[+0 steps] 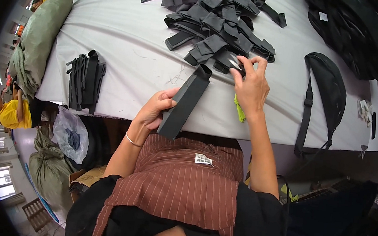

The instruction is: Trimming excess threads from black fabric pouch components using small snips.

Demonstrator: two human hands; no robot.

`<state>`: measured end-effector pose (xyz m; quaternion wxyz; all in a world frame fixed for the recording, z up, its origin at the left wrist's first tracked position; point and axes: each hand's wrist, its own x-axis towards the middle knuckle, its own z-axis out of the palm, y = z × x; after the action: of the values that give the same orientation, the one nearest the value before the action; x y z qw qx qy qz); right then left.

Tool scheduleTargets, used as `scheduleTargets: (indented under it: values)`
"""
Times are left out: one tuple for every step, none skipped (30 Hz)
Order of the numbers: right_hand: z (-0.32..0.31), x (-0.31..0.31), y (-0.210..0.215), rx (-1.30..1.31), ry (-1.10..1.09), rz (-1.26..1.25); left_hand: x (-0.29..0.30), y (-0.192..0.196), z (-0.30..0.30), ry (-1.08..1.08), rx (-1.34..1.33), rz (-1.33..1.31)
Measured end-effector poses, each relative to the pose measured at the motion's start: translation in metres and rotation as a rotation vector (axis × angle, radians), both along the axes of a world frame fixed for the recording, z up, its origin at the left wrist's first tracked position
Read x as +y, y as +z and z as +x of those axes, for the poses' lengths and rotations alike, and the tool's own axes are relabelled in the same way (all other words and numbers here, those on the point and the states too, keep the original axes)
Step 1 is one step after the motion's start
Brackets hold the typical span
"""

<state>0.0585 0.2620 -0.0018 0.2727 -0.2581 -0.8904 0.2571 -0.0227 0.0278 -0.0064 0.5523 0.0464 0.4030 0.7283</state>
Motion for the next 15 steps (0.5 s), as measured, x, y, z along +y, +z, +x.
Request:
scheduleTargets:
  values:
    - [0.004, -0.002, 0.0, -0.003, -0.005, 0.0, -0.001, 0.008, 0.004, 0.038, 0.025, -0.052]
    - [0.007, -0.004, 0.0, 0.012, 0.068, 0.057, -0.002, 0.014, 0.008, 0.077, 0.05, -0.103]
    - [0.009, -0.006, -0.001, 0.027, 0.142, 0.113, -0.004, 0.016, 0.01, 0.075, 0.047, -0.104]
    - [0.01, -0.008, -0.003, 0.039, 0.192, 0.114, -0.008, 0.017, 0.014, 0.085, 0.123, -0.133]
    - [0.012, -0.012, -0.002, 0.036, 0.197, 0.112, -0.012, 0.019, 0.017, 0.097, 0.199, -0.163]
    - [0.013, -0.016, 0.0, 0.055, 0.237, 0.165, -0.013, 0.022, 0.021, 0.101, 0.195, -0.165]
    - [0.013, -0.02, 0.001, 0.077, 0.28, 0.218, -0.014, 0.025, 0.025, 0.133, 0.234, -0.179]
    - [0.011, -0.024, 0.0, 0.107, 0.307, 0.251, -0.016, 0.028, 0.028, 0.165, 0.274, -0.193]
    - [0.009, -0.027, -0.001, 0.106, 0.318, 0.247, -0.018, 0.029, 0.029, 0.175, 0.271, -0.198]
    - [0.008, -0.03, 0.0, 0.114, 0.349, 0.281, -0.019, 0.031, 0.028, 0.171, 0.287, -0.205]
    - [0.007, -0.033, 0.0, 0.121, 0.379, 0.315, -0.021, 0.033, 0.027, 0.167, 0.303, -0.212]
    - [0.006, -0.036, 0.002, 0.12, 0.388, 0.312, -0.022, 0.034, 0.026, 0.175, 0.299, -0.215]
    - [0.005, -0.039, 0.005, 0.106, 0.401, 0.326, -0.023, 0.035, 0.024, 0.173, 0.297, -0.22]
    - [0.003, -0.042, 0.007, 0.092, 0.415, 0.34, -0.024, 0.037, 0.023, 0.171, 0.296, -0.223]
    - [0.001, -0.045, 0.007, 0.091, 0.422, 0.337, -0.024, 0.04, 0.023, 0.178, 0.293, -0.226]
